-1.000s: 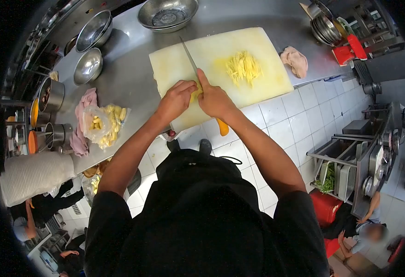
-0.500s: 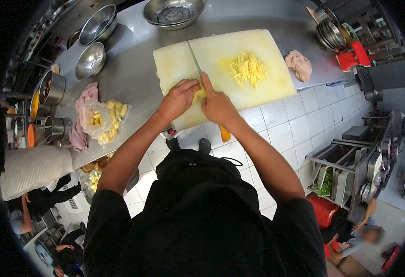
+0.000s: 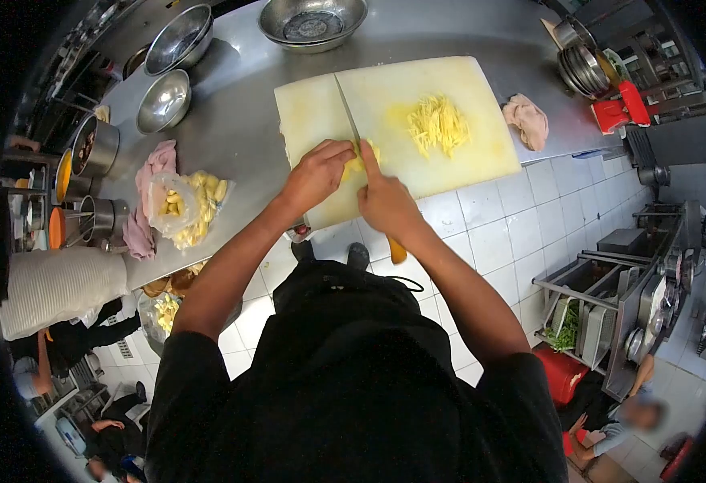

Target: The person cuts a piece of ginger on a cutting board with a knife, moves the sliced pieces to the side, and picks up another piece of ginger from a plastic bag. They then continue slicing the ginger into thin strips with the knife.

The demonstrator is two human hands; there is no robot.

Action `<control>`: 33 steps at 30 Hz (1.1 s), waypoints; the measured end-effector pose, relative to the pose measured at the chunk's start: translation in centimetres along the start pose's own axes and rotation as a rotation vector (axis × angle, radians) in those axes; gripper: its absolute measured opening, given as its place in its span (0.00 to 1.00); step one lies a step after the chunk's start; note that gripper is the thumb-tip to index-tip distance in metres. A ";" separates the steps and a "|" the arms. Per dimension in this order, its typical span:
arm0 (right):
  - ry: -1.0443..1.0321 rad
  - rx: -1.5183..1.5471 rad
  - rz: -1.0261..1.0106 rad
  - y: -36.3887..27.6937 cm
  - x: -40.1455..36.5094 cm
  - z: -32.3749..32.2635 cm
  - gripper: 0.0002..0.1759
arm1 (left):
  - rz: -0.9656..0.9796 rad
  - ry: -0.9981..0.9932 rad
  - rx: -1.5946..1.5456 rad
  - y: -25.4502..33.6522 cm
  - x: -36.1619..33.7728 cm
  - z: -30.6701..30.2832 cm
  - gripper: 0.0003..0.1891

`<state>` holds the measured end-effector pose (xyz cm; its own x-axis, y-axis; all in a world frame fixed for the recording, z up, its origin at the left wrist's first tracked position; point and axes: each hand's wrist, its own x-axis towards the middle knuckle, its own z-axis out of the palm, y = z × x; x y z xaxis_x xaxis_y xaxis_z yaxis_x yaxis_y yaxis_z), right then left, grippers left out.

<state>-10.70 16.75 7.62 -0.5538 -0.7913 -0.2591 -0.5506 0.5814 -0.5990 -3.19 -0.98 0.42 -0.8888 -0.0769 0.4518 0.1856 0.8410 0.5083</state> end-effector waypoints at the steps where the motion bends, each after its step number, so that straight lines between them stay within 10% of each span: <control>1: -0.044 0.027 0.039 -0.4 1.3 -0.5 0.48 | 0.006 -0.002 0.001 -0.1 0.1 -0.1 0.14; 10: -0.283 0.205 0.279 -4.9 -2.4 -5.9 0.46 | -0.011 0.036 -0.027 0.2 0.0 0.0 0.13; 16: 0.099 -0.117 -0.068 0.9 -2.3 1.3 0.46 | 0.001 0.037 -0.007 -0.2 0.0 0.3 0.12; 33: -0.097 0.014 0.133 -2.8 -4.1 -2.2 0.46 | -0.012 0.046 -0.003 -0.1 -0.1 0.3 0.11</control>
<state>-8.24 18.77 12.07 -0.5583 -0.7222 -0.4083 -0.4670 0.6803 -0.5648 -3.22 -0.90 0.06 -0.8707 -0.1117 0.4789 0.1763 0.8383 0.5159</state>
